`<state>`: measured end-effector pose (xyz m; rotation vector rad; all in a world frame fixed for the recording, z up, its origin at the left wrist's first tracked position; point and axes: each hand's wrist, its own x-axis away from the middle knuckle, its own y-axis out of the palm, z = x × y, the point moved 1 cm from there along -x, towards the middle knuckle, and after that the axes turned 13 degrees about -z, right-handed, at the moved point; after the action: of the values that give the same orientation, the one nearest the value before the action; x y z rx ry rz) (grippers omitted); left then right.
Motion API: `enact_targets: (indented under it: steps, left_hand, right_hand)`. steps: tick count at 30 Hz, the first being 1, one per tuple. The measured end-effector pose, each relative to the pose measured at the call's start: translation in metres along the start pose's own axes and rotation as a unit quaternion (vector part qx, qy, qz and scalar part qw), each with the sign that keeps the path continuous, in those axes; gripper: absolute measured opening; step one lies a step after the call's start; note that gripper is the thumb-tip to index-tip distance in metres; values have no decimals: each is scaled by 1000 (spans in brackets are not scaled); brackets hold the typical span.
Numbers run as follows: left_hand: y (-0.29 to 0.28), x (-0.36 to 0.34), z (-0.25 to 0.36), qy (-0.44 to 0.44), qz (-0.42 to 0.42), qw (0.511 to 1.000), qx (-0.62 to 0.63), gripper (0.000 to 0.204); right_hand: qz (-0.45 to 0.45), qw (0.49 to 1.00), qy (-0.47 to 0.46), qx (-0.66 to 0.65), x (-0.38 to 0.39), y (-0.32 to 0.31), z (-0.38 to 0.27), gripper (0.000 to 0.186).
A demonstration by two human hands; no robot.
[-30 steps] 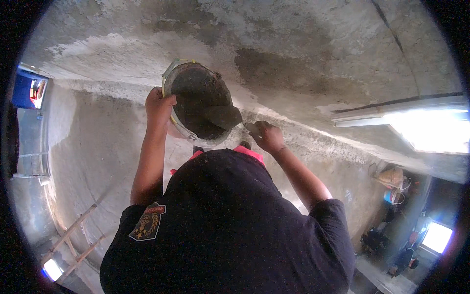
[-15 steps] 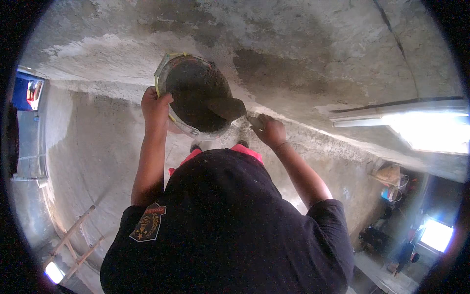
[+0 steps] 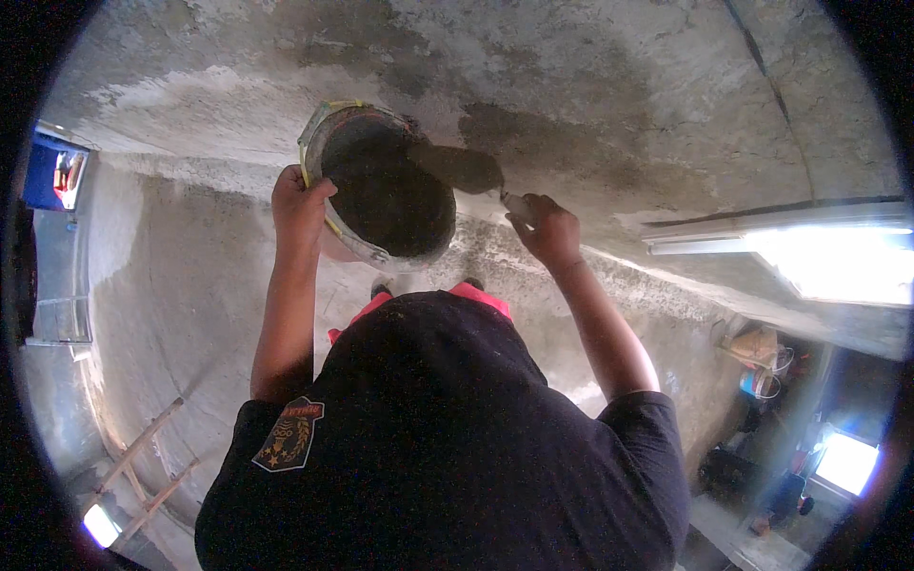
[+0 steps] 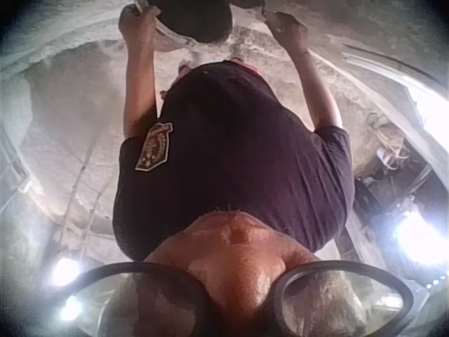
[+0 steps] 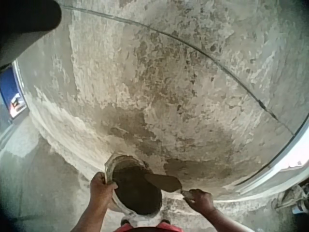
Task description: The person applies cement mix from a bucket onto a wall using a trowel.
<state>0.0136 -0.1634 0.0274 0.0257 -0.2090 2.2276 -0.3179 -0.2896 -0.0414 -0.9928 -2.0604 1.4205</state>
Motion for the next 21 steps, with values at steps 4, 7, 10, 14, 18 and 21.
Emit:
enact_targets:
  steps: [4, 7, 10, 14, 18, 21]
  left_hand:
    - [-3, 0, 5, -2, 7, 999, -46, 18]
    - [-3, -1, -4, 8, 8, 1000, -22, 19]
    - [-1, -1, -8, 10, -6, 1000, -10, 19]
    - [-2, 4, -10, -17, -1, 1000, 1, 20]
    - [-3, 8, -13, -29, -6, 1000, 11, 21]
    - [-7, 8, -21, -29, -7, 999, 18, 22]
  right_hand:
    - [13, 1000, 18, 10, -9, -23, 2, 39]
    - [-5, 998, 65, 8, -17, -45, -6, 43]
    - [-46, 992, 101, 55, -24, -53, 2, 41]
    - [-176, 971, 160, 21, -41, -71, -4, 57]
    - [-164, 973, 160, -26, -41, -60, 5, 57]
    - [-196, 964, 178, -32, -38, -55, 5, 57]
